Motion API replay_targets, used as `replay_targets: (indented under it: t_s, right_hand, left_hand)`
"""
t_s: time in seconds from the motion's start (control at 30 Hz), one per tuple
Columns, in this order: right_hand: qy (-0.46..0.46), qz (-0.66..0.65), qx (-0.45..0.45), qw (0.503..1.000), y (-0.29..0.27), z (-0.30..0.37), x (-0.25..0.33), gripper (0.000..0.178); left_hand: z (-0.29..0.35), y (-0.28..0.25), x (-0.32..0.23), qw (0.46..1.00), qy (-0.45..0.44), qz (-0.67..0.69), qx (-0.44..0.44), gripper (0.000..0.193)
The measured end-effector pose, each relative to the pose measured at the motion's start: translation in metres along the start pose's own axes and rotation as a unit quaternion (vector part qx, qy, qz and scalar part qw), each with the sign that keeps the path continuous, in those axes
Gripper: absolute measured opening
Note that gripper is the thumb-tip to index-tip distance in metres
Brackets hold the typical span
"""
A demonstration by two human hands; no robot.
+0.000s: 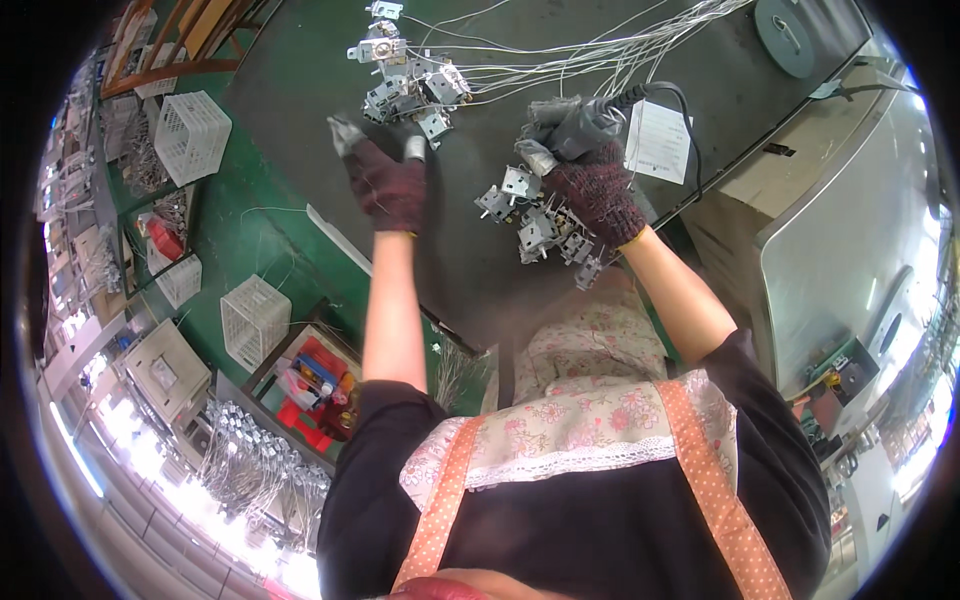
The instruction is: Assembling electronic components with wiring using a hand-held electric screwdriver.
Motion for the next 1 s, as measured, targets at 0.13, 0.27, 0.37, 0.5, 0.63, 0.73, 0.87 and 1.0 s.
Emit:
replay_targets:
  t_s: [0.13, 0.27, 0.37, 0.5, 0.63, 0.73, 0.87, 1.0]
  right_hand:
    - [0.014, -0.003, -0.018, 1.0, -0.001, -0.004, -0.012, 0.039]
    - [-0.003, 0.03, -0.011, 0.999, 0.006, -0.001, -0.006, 0.038]
    - [-0.038, -0.009, -0.06, 0.997, -0.01, 0.0, -0.012, 0.033]
    - [-0.095, 0.192, -0.005, 0.977, -0.005, -0.002, 0.004, 0.032]
    - [-0.137, 0.169, -0.027, 0.976, -0.005, 0.015, -0.002, 0.033]
    - [-0.079, 0.209, -0.029, 0.974, 0.003, 0.036, 0.037, 0.046]
    - [-0.108, 0.192, 0.042, 0.975, 0.016, 0.053, 0.069, 0.048]
    - [-0.063, -0.017, 0.135, 0.989, 0.027, 0.057, 0.039, 0.042]
  left_hand:
    - [-0.041, 0.023, 0.035, 0.965, -0.026, 0.177, 0.193, 0.083]
    - [-0.046, 0.02, 0.054, 0.963, 0.002, 0.193, 0.187, 0.083]
    - [-0.007, 0.011, 0.028, 0.883, -0.167, 0.308, 0.314, 0.074]
    - [0.064, -0.01, 0.013, 0.899, -0.19, 0.311, 0.243, 0.059]
    - [0.1, -0.008, 0.001, 0.98, -0.065, 0.138, 0.128, 0.052]
    - [0.122, 0.013, 0.007, 0.987, -0.064, 0.109, 0.097, 0.048]
    - [0.122, -0.002, -0.002, 0.985, -0.075, 0.118, 0.099, 0.048]
    - [0.128, -0.003, -0.004, 0.986, -0.081, 0.085, 0.121, 0.056]
Point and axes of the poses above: each hand's wrist, its own z-axis away from the middle knuckle, its own y-axis out of the palm, x = y × z, the point moved 4 cm from there along -z, towards the middle knuckle, and after that the axes turned 4 degrees about -y, right-handed, at the moved point
